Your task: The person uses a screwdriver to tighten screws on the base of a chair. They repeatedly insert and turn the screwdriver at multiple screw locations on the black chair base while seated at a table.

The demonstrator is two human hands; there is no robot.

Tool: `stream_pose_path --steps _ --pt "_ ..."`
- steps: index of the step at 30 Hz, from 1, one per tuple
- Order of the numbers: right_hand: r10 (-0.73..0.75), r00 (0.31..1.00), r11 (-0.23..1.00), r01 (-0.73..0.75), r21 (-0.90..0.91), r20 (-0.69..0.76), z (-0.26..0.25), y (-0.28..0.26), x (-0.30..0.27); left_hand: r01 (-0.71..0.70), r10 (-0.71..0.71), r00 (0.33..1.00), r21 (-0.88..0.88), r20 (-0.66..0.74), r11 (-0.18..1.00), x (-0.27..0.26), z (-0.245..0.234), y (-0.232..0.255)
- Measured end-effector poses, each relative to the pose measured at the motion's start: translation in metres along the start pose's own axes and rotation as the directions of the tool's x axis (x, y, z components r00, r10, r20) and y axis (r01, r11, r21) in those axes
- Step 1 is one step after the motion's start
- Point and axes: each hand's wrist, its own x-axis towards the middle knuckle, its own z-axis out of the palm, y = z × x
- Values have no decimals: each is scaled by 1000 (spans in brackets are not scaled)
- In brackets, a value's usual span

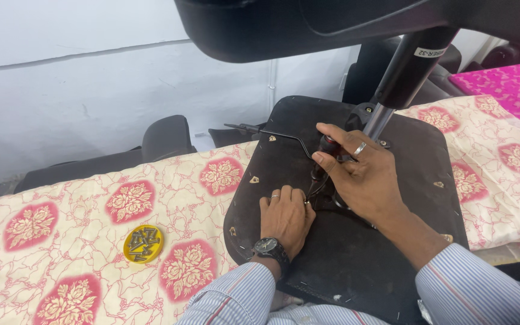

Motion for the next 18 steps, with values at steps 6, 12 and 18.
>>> stream_pose_path --steps 6,12,18 --pt "96 989 957 -123 263 112 -5 6 1 28 -25 999 -71 32 997 0 -4 -2" --pt "77 986 948 -119 296 150 -14 9 3 -192 211 974 -189 82 963 9 -11 -29" --pt "113 974 957 -159 241 194 -19 5 8 -335 404 859 -253 313 908 52 -21 -49"
